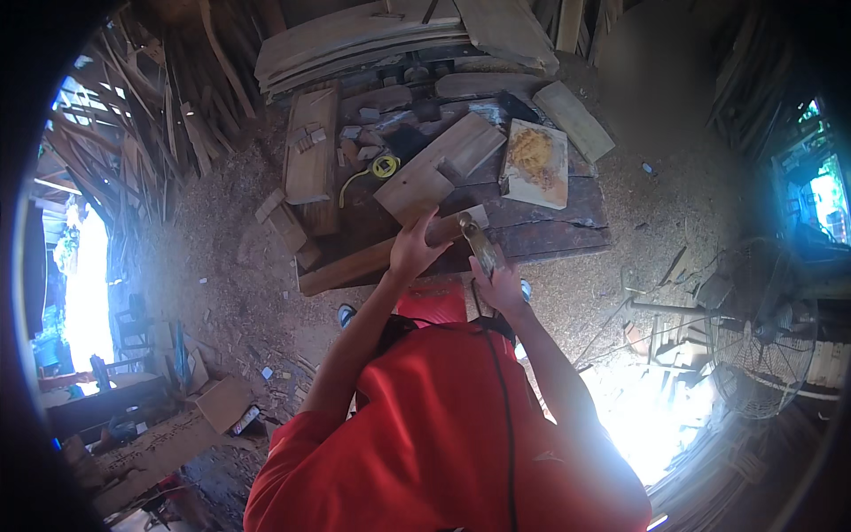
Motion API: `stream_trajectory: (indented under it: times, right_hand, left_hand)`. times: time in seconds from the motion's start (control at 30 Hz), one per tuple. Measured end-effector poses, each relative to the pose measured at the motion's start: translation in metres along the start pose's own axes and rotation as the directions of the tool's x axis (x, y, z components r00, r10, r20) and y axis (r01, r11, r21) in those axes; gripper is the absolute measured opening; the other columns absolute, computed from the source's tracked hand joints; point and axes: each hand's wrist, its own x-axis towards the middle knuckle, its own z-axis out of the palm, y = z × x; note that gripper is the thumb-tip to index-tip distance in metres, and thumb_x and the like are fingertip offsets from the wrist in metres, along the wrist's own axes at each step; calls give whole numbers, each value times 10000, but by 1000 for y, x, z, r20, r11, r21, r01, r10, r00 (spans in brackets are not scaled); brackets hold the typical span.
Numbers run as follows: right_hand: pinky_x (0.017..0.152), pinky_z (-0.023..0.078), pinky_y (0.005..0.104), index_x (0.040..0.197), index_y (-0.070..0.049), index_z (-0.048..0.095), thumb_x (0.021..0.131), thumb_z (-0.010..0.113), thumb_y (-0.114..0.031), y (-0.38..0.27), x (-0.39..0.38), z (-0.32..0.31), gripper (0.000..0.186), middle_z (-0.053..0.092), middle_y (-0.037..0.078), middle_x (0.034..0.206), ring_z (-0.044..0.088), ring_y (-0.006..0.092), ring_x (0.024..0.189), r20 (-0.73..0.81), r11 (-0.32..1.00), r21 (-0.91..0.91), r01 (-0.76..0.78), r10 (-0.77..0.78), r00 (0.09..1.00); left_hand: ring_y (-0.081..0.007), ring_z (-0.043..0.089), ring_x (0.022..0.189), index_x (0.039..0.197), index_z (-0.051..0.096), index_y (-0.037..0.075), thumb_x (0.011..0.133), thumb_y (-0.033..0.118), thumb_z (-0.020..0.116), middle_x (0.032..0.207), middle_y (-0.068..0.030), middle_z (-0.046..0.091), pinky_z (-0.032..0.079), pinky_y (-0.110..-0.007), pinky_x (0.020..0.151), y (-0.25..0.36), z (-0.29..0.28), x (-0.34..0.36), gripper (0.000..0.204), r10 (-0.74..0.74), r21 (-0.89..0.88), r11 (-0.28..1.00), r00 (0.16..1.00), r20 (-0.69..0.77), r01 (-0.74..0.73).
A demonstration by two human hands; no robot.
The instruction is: Hammering wooden pieces together and sanding a wood block in a workshop.
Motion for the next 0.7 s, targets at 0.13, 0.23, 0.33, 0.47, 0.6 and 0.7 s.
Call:
stream_trajectory:
  times: [0.13,0.23,0.33,0.47,0.6,0.7]
  right_hand:
    - [742,572,610,1292,7,645,1038,721,-364,-2,14,-4,456,728,316,963,706,570,904,216,977,-38,-212,215,952]
    - [773,574,617,1300,9,639,1043,715,-349,-4,5,-4,447,729,318,966,709,567,918,58,997,69,-41,37,998]
    - [803,572,624,1311,9,632,1044,712,-339,-9,7,-7,446,729,321,991,710,568,939,120,993,40,-114,108,987]
    - [796,574,614,1308,10,631,1043,712,-337,-12,17,-8,443,728,325,1025,709,574,950,194,967,-6,-253,250,949]
    - [665,535,530,1246,14,655,1070,696,-338,-6,13,-7,395,709,250,845,720,468,747,1,999,31,30,-30,1000]
    - [728,551,552,1241,17,653,1061,703,-326,-24,24,-17,391,719,277,913,722,498,833,138,988,-6,-157,156,978]
  left_hand:
    - [-380,711,1176,1527,572,63,792,273,946,1280,-172,722,588,-460,1009,1,1,0,851,-6,-11,1000,1000,-1,6]
    - [-381,713,1166,1528,571,65,788,270,949,1273,-170,725,591,-464,1001,-1,1,1,856,-15,-1,1000,1000,12,15]
    - [-380,714,1163,1529,572,68,786,267,950,1270,-170,726,591,-468,998,-3,4,0,857,10,-6,1000,1000,-24,-10]
    - [-375,714,1157,1528,570,70,786,264,950,1259,-168,729,588,-465,1002,-3,3,0,856,8,-3,1000,1000,-20,-8]
    - [-376,712,1150,1529,563,70,782,265,951,1240,-163,730,585,-464,1005,1,4,2,864,2,-4,1000,1000,-19,-3]
    - [-379,711,1146,1534,559,76,776,257,953,1229,-160,729,585,-469,997,-6,3,-1,873,42,-1,999,998,-47,-42]
